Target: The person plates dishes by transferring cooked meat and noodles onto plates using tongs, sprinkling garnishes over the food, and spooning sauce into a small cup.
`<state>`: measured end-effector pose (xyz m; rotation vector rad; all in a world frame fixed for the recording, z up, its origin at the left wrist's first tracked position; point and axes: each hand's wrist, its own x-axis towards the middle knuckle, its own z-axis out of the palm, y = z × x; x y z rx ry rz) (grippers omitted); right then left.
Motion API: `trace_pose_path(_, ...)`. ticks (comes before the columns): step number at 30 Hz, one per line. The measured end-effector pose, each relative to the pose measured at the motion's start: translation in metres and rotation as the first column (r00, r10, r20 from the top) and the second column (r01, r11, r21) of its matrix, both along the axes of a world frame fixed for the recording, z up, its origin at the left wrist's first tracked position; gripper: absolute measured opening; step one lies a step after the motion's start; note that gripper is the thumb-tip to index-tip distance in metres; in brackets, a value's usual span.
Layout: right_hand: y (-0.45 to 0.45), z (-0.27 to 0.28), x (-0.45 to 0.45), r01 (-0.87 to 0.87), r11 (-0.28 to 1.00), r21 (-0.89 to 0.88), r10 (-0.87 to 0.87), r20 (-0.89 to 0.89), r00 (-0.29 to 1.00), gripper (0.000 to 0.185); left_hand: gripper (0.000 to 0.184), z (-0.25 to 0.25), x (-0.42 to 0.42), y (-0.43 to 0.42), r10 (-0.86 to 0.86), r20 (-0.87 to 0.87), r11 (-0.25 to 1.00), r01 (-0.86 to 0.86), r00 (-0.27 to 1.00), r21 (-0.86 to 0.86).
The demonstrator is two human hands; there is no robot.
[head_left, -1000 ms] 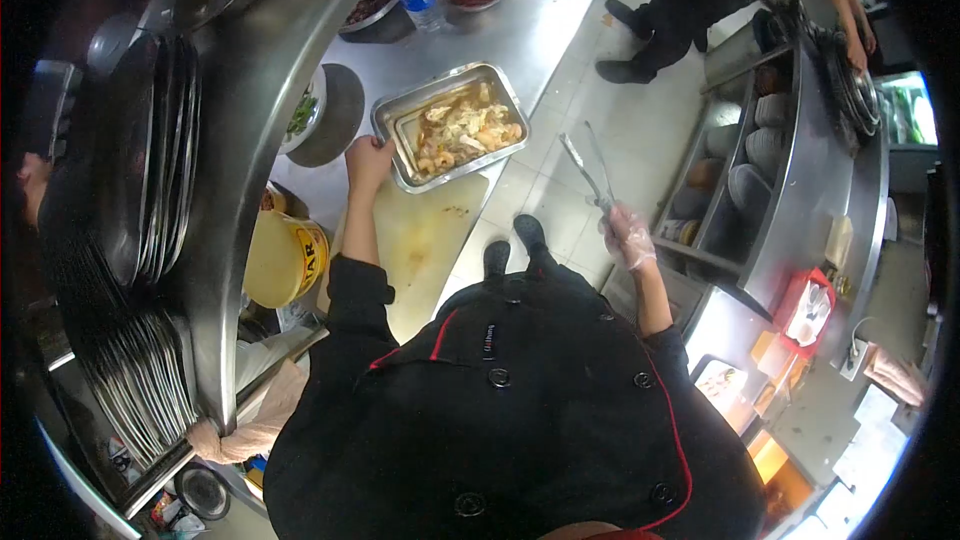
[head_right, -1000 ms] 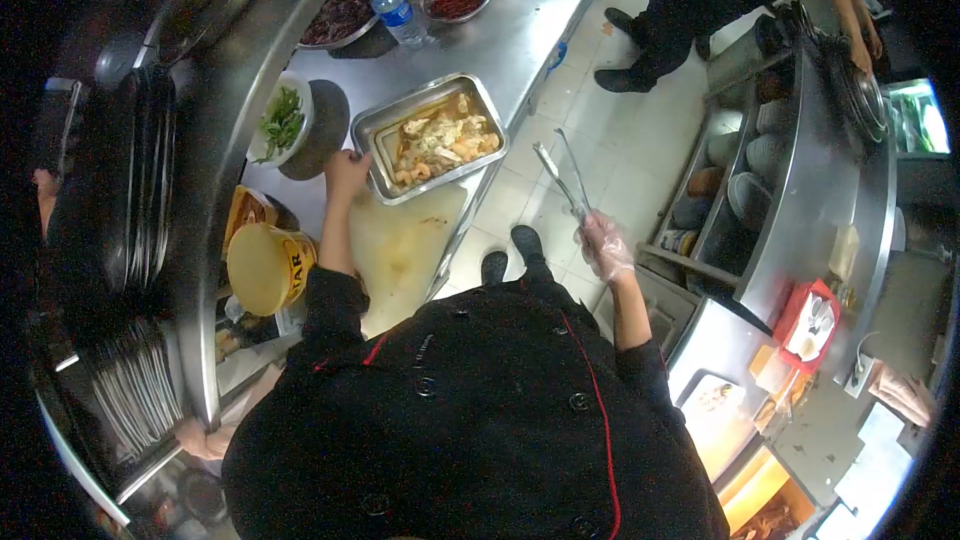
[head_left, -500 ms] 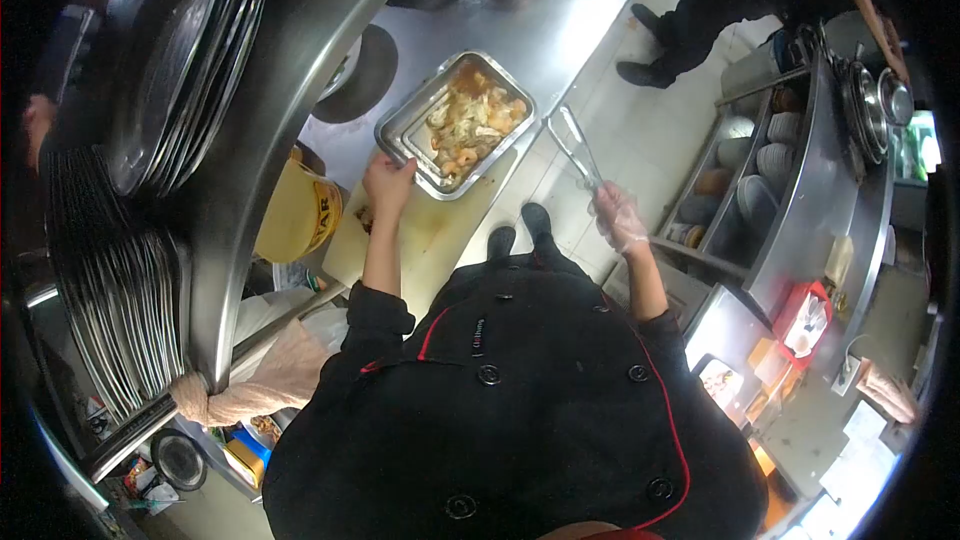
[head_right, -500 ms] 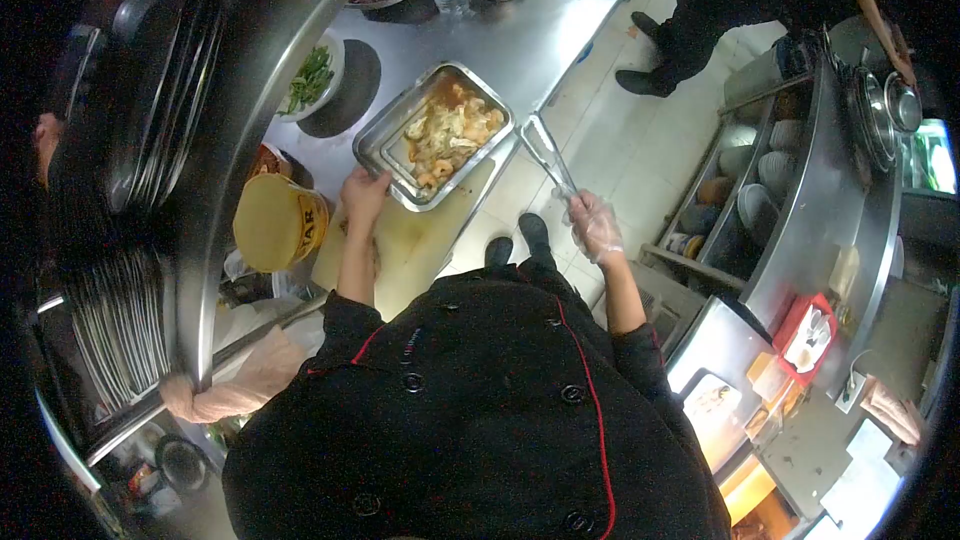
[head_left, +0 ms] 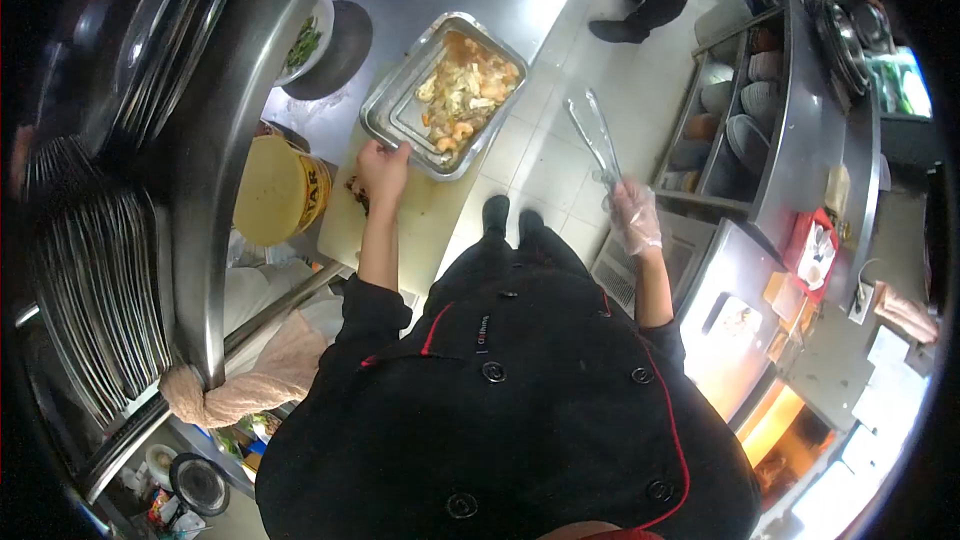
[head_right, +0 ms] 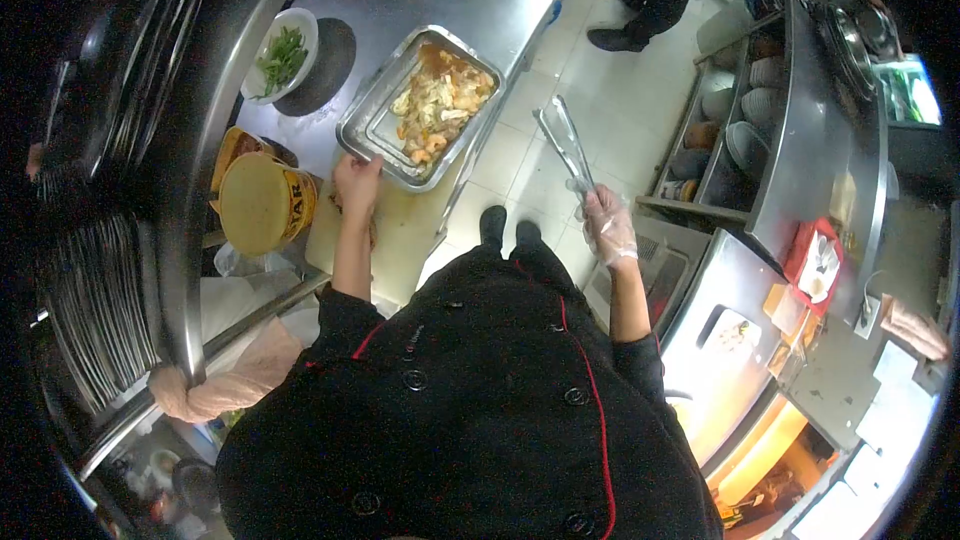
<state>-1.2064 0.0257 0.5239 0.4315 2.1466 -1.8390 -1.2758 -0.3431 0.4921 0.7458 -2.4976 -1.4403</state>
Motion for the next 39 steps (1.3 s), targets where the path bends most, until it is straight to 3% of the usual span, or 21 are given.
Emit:
trace_pose_path(2, 0.000, 0.012, 0.012, 0.002, 0.999, 0.053, 0.000, -0.033, 0.999, 0.039, 0.025, 0.013, 0.012, 0.005, -0.030, -0.030, 0.999, 0.029, 0.999, -0.024)
trace_pose_path(5, 0.014, 0.019, 0.032, -0.015, 0.983, 0.183, 0.024, -0.047, 0.999, 0.034, 0.022, 0.037, 0.038, 0.025, -0.104, -0.116, 0.987, 0.117, 0.988, 0.113)
trace_pose_path(8, 0.029, 0.027, 0.055, -0.044, 0.915, 0.401, 0.099, -0.118, 0.988, 0.029, 0.032, 0.051, 0.078, 0.034, -0.248, -0.149, 0.968, 0.251, 0.957, -0.001)
trace_pose_path(11, 0.048, 0.042, 0.085, 0.003, 0.793, 0.609, 0.191, -0.253, 0.948, 0.024, 0.022, 0.046, 0.123, 0.057, -0.226, -0.065, 0.960, 0.211, 0.972, -0.183)
trace_pose_path(14, 0.051, 0.055, 0.124, 0.034, 0.680, 0.732, 0.256, -0.281, 0.925, 0.021, 0.031, 0.051, 0.179, 0.083, -0.135, -0.067, 0.987, 0.140, 0.989, 0.079)
trace_pose_path(16, 0.055, 0.053, 0.153, 0.080, 0.602, 0.794, 0.325, -0.336, 0.884, 0.021, 0.030, 0.041, 0.222, 0.090, -0.099, -0.035, 0.990, 0.102, 0.994, 0.101)
trace_pose_path(21, 0.051, 0.064, 0.211, -0.011, 0.581, 0.814, 0.506, -0.351, 0.787, 0.023, 0.045, 0.023, 0.317, 0.072, -0.091, -0.072, 0.960, 0.106, 0.993, 0.258)
trace_pose_path(24, 0.039, 0.062, 0.235, -0.129, 0.620, 0.774, 0.584, -0.345, 0.735, 0.025, 0.041, 0.010, 0.379, 0.053, 0.004, -0.112, 0.992, 0.011, 0.994, 0.129)
trace_pose_path(25, 0.041, 0.054, 0.227, -0.107, 0.652, 0.751, 0.592, -0.415, 0.691, 0.025, 0.041, 0.013, 0.376, 0.052, 0.018, -0.142, 0.999, -0.011, 0.990, 0.051)
trace_pose_path(28, 0.017, 0.062, 0.259, -0.297, 0.597, 0.745, 0.717, -0.330, 0.614, 0.025, 0.040, 0.046, 0.461, 0.047, 0.114, 0.112, 0.991, -0.106, 0.987, -0.081)
trace_pose_path(29, 0.005, 0.061, 0.266, -0.342, 0.579, 0.740, 0.757, -0.331, 0.564, 0.025, 0.039, 0.050, 0.486, 0.046, 0.185, -0.034, 0.978, -0.188, 0.982, -0.087)
trace_pose_path(31, -0.021, 0.048, 0.278, -0.417, 0.518, 0.747, 0.827, -0.313, 0.467, 0.029, 0.039, 0.055, 0.532, 0.031, 0.223, -0.015, 0.975, -0.223, 0.975, 0.016)
trace_pose_path(33, -0.070, 0.047, 0.268, -0.456, 0.464, 0.760, 0.879, -0.329, 0.346, 0.031, 0.030, 0.022, 0.548, -0.023, 0.238, -0.030, 0.961, -0.231, 0.971, 0.152)
trace_pose_path(35, -0.109, 0.045, 0.280, -0.493, 0.381, 0.782, 0.924, -0.342, 0.171, 0.026, 0.026, 0.011, 0.589, -0.034, 0.414, -0.124, 0.860, -0.343, 0.902, 0.377)
trace_pose_path(37, -0.153, 0.043, 0.291, -0.536, 0.240, 0.809, 0.970, -0.218, 0.106, 0.028, 0.023, -0.003, 0.620, -0.049, 0.575, -0.180, 0.738, -0.412, 0.798, 0.535)
trace_pose_path(39, -0.200, 0.038, 0.292, -0.499, 0.113, 0.859, 0.994, -0.095, 0.062, 0.025, 0.024, -0.018, 0.634, -0.069, 0.641, -0.168, 0.703, -0.485, 0.749, 0.520)
